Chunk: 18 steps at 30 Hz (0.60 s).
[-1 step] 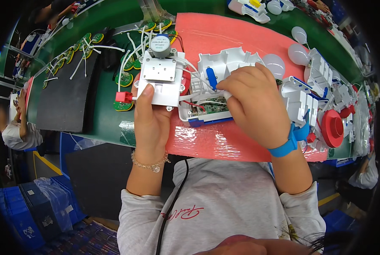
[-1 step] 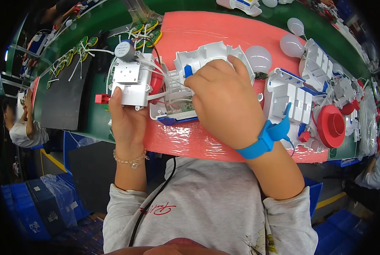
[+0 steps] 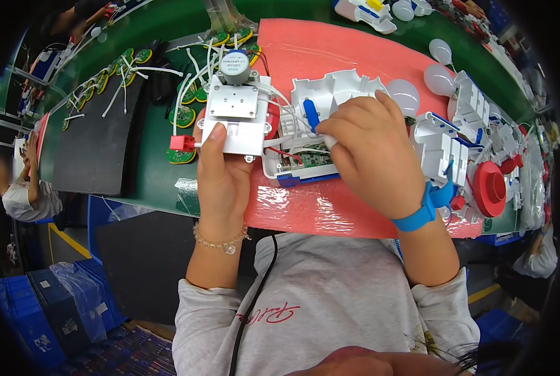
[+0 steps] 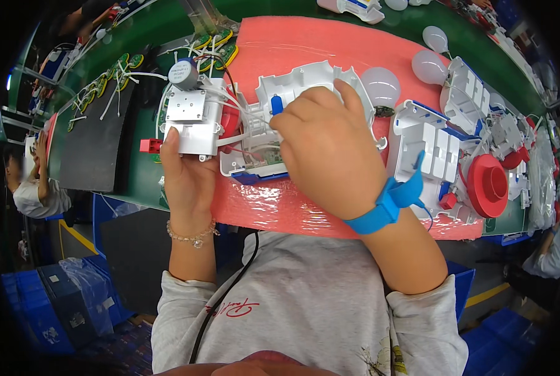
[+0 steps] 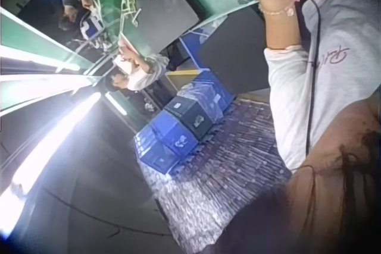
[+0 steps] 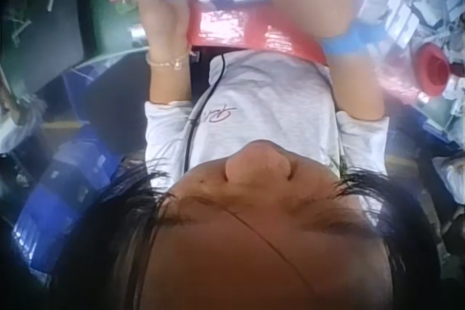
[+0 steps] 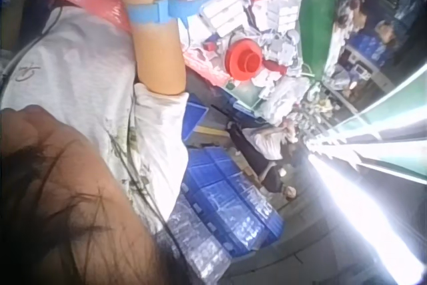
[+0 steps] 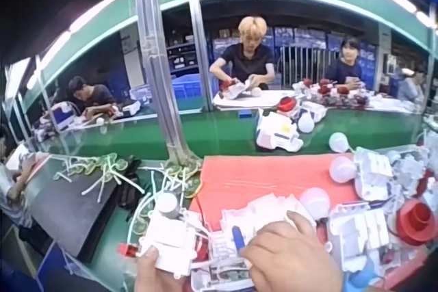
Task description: The person assembles a white and red electronic device on a pink foam mat. They insert a red circular component into the white housing, connect wires to a circuit board, and secure the parts together. The person handles multiple components including a yellow circular piece and a white plastic casing.
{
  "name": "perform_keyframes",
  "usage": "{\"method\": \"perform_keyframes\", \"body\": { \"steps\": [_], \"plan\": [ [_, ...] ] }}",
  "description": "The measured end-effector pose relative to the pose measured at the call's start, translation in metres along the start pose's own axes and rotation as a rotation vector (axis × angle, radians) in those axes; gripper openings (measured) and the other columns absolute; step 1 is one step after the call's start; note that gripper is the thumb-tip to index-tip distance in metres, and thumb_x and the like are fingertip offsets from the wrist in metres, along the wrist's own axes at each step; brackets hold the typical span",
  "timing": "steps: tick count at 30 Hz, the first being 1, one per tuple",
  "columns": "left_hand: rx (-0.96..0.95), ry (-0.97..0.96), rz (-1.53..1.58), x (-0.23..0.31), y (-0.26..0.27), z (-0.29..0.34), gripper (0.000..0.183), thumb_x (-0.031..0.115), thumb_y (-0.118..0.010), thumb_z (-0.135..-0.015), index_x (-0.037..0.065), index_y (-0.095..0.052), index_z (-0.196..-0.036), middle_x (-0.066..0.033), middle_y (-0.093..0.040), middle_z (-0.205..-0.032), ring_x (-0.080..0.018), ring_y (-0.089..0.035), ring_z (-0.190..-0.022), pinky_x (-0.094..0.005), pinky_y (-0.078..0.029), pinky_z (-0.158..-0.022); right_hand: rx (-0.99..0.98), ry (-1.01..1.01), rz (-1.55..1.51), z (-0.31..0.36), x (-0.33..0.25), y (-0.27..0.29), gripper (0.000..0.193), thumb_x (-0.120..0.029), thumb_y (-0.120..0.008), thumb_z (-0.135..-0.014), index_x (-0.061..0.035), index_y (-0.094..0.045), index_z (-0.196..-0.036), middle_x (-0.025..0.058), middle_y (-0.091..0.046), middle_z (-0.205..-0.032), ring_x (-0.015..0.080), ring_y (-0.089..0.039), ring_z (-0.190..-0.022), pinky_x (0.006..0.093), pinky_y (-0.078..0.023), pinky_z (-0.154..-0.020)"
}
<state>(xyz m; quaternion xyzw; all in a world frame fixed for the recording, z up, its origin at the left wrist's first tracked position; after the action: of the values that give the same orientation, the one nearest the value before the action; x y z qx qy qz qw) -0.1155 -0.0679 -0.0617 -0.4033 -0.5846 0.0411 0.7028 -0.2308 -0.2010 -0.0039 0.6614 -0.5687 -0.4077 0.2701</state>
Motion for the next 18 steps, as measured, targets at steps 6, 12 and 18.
{"method": "perform_keyframes", "body": {
  "steps": [6,12,18],
  "plan": [
    [0.014,-0.007,0.068,-0.003,-0.002,0.0,0.043,0.032,-0.048,-0.089,0.004,-0.041,-0.121,-0.0083,-0.052,-0.113,-0.0187,-0.053,-0.099,-0.0334,-0.045,-0.083,-0.032,-0.04,0.135,-0.007,-0.016,-0.023,0.014,-0.008,-0.061,-0.066,-0.0086,-0.062,-0.081,0.0028,-0.056,-0.074,0.0195,-0.053,-0.083,0.0496,-0.028,-0.096],
    [0.007,0.008,0.132,-0.004,-0.006,0.006,0.045,0.032,-0.048,-0.089,0.004,-0.039,-0.123,-0.0082,-0.052,-0.114,-0.0191,-0.053,-0.101,-0.0346,-0.045,-0.083,-0.148,-0.021,0.129,-0.011,-0.012,-0.028,0.011,-0.008,-0.062,-0.065,-0.0075,-0.06,-0.076,0.0036,-0.056,-0.072,0.02,-0.053,-0.081,0.0481,-0.028,-0.096],
    [-0.055,0.045,0.164,-0.006,-0.002,0.01,0.061,0.014,-0.054,-0.083,0.011,-0.017,-0.131,-0.0118,-0.041,-0.122,-0.024,-0.047,-0.111,-0.04,-0.044,-0.089,-0.061,0.015,0.109,-0.013,-0.014,-0.025,0.013,-0.009,-0.062,-0.065,-0.0058,-0.059,-0.077,0.0044,-0.057,-0.071,0.0209,-0.053,-0.082,0.0447,-0.031,-0.09]
  ]
}}
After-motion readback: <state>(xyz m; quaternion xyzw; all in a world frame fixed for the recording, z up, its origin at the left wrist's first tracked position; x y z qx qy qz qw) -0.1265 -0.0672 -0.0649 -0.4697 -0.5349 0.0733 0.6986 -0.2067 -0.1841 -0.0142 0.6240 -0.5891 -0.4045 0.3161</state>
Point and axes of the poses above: each hand's wrist, its own z-axis away from the middle knuckle, its own y-axis out of the back of the hand, x = y × z, the point moved 4 cm from there along -z, towards the middle knuckle
